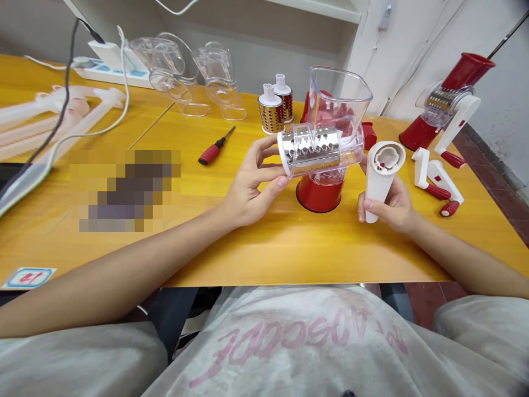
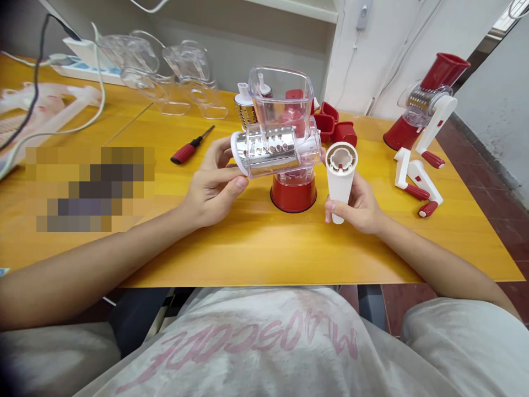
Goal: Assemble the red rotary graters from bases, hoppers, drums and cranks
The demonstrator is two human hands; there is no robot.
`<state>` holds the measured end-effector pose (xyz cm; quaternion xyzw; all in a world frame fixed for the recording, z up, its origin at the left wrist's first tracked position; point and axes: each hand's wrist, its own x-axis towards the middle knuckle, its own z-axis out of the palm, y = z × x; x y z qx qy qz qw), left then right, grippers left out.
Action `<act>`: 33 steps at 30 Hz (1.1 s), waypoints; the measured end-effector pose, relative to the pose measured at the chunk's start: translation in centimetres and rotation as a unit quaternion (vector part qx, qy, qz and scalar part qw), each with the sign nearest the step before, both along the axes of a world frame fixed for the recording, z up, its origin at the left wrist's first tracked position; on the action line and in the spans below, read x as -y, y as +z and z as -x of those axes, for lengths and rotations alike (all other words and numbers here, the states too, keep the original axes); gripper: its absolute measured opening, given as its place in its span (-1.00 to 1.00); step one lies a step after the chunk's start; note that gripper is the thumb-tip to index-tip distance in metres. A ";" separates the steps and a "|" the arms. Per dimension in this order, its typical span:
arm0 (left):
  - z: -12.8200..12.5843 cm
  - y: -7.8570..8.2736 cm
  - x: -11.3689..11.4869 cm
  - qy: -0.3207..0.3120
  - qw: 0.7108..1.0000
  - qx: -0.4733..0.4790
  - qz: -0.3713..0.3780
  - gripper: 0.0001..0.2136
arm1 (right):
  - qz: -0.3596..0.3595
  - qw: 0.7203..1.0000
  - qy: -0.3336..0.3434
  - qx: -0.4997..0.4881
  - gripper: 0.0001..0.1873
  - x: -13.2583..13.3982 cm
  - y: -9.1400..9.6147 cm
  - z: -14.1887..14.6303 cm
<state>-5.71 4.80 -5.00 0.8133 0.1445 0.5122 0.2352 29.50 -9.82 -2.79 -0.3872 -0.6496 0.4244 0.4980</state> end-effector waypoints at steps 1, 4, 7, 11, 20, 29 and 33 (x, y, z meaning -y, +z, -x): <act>-0.1 0.0 0.1 -0.002 1.000 0.003 0.007 -0.55 | 0.003 1.000 -0.002 0.003 -0.32 0.1 -0.1 -0.1; -0.4 0.1 0.3 -0.012 1.000 0.012 0.027 -0.51 | 0.014 1.000 -0.003 0.006 -0.33 0.2 0.1 -0.1; -0.6 0.4 0.4 -0.014 0.998 0.019 0.055 -0.45 | 0.016 1.000 -0.008 0.020 -0.22 0.3 0.4 0.1; -0.8 0.6 0.4 -0.007 0.996 0.036 0.082 -0.40 | 0.011 0.999 -0.017 0.043 -0.20 0.3 0.7 0.2; -0.6 0.8 1.3 0.040 0.997 0.050 0.051 -0.54 | -0.003 0.998 -0.017 0.063 -0.27 0.2 0.2 -0.4; -0.4 1.5 1.5 0.006 0.998 0.022 0.061 -0.51 | -0.005 0.997 -0.018 0.074 -0.30 0.2 0.1 -0.7; -0.3 1.3 0.9 -0.003 0.997 0.026 0.073 -0.50 | -0.015 0.997 -0.009 0.077 -0.32 0.1 -0.1 -0.8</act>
